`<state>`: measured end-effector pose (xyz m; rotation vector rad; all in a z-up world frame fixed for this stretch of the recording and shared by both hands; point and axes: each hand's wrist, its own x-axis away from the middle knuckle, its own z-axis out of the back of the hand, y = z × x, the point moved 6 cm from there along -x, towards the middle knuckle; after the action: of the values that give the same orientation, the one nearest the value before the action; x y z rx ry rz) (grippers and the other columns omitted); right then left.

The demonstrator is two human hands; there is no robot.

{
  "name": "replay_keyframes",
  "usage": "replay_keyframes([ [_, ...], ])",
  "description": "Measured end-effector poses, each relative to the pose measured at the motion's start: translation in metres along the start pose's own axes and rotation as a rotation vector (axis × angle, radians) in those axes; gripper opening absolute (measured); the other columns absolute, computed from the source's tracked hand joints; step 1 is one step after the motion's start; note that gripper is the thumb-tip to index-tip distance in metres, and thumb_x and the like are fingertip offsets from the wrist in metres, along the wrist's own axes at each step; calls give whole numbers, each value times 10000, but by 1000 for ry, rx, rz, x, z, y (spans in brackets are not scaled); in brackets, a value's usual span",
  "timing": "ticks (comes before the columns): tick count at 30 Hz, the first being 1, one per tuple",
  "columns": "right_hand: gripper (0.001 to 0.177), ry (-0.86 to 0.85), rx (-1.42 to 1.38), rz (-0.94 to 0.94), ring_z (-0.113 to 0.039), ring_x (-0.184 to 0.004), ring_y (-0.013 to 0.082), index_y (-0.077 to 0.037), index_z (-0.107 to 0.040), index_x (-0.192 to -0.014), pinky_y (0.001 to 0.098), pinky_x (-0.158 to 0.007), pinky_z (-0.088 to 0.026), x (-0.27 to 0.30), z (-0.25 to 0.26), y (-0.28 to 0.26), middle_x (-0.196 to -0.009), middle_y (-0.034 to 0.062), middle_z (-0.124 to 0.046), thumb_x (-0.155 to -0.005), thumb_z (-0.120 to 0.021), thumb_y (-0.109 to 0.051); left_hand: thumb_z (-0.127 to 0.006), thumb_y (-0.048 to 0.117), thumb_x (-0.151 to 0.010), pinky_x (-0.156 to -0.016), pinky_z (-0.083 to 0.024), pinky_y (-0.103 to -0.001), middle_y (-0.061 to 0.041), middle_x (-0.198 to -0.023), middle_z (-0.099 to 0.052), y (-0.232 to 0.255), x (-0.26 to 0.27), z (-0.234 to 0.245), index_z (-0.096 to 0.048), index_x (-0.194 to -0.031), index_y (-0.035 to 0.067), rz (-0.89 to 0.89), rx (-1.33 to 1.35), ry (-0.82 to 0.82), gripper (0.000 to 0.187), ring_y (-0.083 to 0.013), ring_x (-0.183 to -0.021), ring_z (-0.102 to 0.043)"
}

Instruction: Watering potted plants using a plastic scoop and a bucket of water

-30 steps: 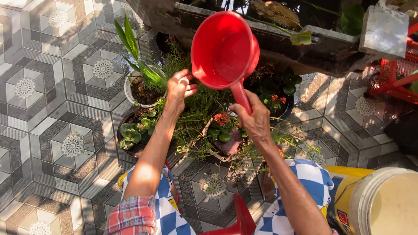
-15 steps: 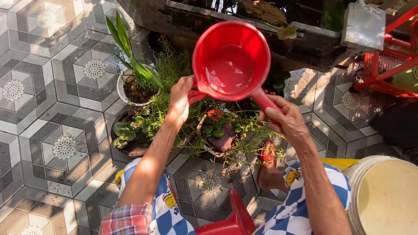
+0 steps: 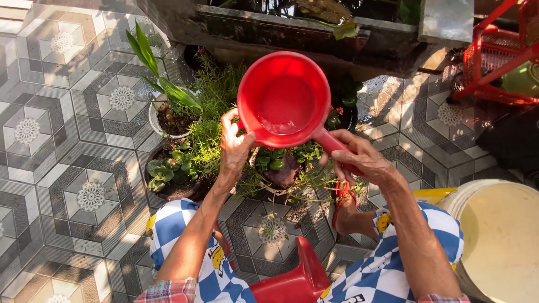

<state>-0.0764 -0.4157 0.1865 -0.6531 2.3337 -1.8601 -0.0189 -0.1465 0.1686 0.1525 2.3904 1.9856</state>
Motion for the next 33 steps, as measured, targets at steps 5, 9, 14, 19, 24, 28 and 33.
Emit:
replay_keyframes([
  [5,638,82,294,-37,-576,-370,164,96,-447,-1455,263,-246,-426,17,28,-13,-852,253,-720,-925,-651,-194,-571,247,-968,-849,-667,-438,-312,-1279,-549,-24,3,-15,-359,-1416,78,92,50,-2,524,-411,-1049,-698],
  [9,645,186,458,-33,-579,-361,206,46,-546,-1426,282,-249,-420,32,47,-22,-832,271,-708,-848,-734,-170,-478,230,-1029,-869,-655,-405,-290,-1210,-622,-98,-10,-3,-530,-1284,21,236,174,-24,334,-358,-996,-738],
  [14,649,192,499,-25,-601,-385,212,31,-577,-1410,269,-257,-430,38,49,-29,-849,265,-700,-804,-750,-122,-428,28,-977,-903,-621,-530,-379,-1231,-586,-155,5,-19,-506,-1358,-42,478,277,-86,395,-494,-1034,-694],
  [19,686,191,525,-36,-649,-437,230,-15,-593,-1419,277,-315,-503,35,46,-27,-933,272,-712,-774,-790,-147,-449,8,-944,-958,-567,-578,-349,-1195,-621,-184,8,-29,-479,-1385,-72,508,375,-100,449,-494,-1046,-683],
  [24,691,203,585,-21,-679,-507,280,-26,-614,-1406,318,-396,-568,33,43,-21,-1017,300,-697,-758,-819,-148,-549,2,-905,-945,-579,-556,-298,-1135,-678,-178,5,-34,-535,-1343,-51,472,470,-116,441,-432,-989,-724],
  [28,653,200,635,10,-696,-522,284,-66,-643,-1383,327,-407,-582,31,53,-6,-1093,286,-693,-762,-829,-142,-532,-55,-902,-867,-625,-536,-285,-1128,-679,-172,-3,-30,-546,-1312,-74,476,461,-63,411,-432,-896,-738],
  [33,624,228,671,3,-705,-578,296,-96,-659,-1376,343,-450,-594,33,58,-1,-1163,281,-692,-777,-830,-135,-538,-83,-897,-820,-639,-527,-283,-1095,-701,-169,-4,-34,-579,-1270,-79,486,489,-69,375,-447,-888,-743],
])
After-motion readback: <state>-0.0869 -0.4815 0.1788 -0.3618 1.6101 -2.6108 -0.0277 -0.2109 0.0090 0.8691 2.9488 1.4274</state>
